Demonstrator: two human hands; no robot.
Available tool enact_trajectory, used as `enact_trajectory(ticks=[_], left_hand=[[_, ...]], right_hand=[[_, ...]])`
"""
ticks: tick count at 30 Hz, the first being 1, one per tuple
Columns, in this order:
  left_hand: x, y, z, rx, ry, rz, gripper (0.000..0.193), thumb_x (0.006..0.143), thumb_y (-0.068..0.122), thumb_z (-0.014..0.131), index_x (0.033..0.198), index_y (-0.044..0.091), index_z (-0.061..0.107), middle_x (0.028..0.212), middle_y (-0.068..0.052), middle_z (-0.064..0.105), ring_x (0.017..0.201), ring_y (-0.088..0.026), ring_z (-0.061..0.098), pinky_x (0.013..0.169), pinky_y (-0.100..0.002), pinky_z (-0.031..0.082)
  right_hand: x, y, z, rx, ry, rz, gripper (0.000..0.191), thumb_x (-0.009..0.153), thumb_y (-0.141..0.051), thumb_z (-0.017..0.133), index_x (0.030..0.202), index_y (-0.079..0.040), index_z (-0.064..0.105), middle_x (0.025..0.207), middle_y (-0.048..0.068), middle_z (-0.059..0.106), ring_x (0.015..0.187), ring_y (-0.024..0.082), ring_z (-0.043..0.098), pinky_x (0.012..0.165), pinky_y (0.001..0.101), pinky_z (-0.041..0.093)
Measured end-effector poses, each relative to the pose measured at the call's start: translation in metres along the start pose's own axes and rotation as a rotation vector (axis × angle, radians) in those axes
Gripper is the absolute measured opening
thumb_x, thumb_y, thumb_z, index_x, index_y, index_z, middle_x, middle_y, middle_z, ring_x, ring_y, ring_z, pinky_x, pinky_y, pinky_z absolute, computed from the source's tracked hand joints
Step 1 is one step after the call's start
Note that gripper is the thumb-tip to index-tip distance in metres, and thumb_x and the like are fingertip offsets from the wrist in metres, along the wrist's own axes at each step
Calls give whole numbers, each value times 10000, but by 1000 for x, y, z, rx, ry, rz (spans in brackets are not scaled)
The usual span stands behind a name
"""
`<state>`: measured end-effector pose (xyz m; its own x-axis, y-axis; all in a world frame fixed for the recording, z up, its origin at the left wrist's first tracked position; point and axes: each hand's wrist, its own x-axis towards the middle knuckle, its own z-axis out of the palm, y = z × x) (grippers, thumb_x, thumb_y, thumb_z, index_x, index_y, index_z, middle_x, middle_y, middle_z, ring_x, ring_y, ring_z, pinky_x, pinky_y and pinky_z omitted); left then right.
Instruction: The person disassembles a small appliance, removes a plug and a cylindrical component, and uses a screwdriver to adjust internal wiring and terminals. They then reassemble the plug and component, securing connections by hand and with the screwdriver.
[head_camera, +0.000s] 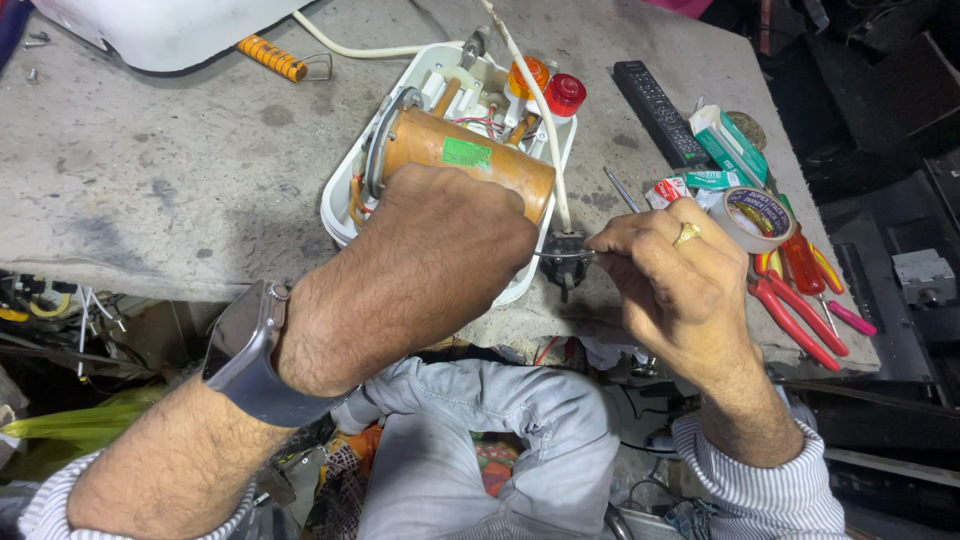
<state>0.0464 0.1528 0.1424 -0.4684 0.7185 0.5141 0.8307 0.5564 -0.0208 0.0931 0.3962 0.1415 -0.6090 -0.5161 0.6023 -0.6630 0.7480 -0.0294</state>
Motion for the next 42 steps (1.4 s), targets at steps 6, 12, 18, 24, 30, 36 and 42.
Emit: enact_trajectory(ticks=[6,12,18,24,30,36,42], left_hand=[[5,-11,7,-88,19,37,62,652,2,703,679,47,734,671,-179,682,647,-368,701,518,-476,518],[6,-15,10,-168,-3,44,84,625,-14,698,681,39,732,682,-191,685,679,-398,701,566,-510,523],[5,-14,9,-172,-55,28,72,633,-11,711,691,27,731,695,-203,687,699,-408,702,598,-524,526],[8,-14,8,-169,-92,12,84,629,0,718,708,26,736,703,-213,687,707,-415,703,595,-524,530],[6,-14,9,-160,-102,10,85,628,6,722,711,20,734,702,-218,686,707,-412,705,604,-519,535],[9,-7,0,-161,-60,12,74,616,-6,717,684,24,721,693,-194,682,695,-396,698,608,-505,524],[10,16,-34,-56,280,21,87,708,38,716,780,75,687,760,-73,654,671,-284,691,544,-471,468]], right_hand=[[0,9,4,13,-11,31,217,834,89,755,996,-39,690,980,58,714,889,234,635,772,355,505],[-2,17,13,32,-37,7,212,818,56,778,985,-49,701,969,63,725,841,227,627,732,356,500],[-3,20,16,7,-48,-22,231,799,77,751,985,-49,697,967,54,729,839,223,624,732,358,498],[-4,21,17,28,-39,-6,203,829,71,753,983,-47,694,953,54,722,828,216,617,726,357,495],[-7,22,17,31,-41,-5,216,816,87,736,987,-39,698,951,64,722,820,225,615,723,361,494],[-3,16,15,24,-47,14,238,773,84,745,978,-29,708,932,70,727,794,237,606,701,369,483],[-4,-2,-9,54,128,-29,204,893,78,792,1023,-33,679,978,73,704,829,207,642,744,326,467]])
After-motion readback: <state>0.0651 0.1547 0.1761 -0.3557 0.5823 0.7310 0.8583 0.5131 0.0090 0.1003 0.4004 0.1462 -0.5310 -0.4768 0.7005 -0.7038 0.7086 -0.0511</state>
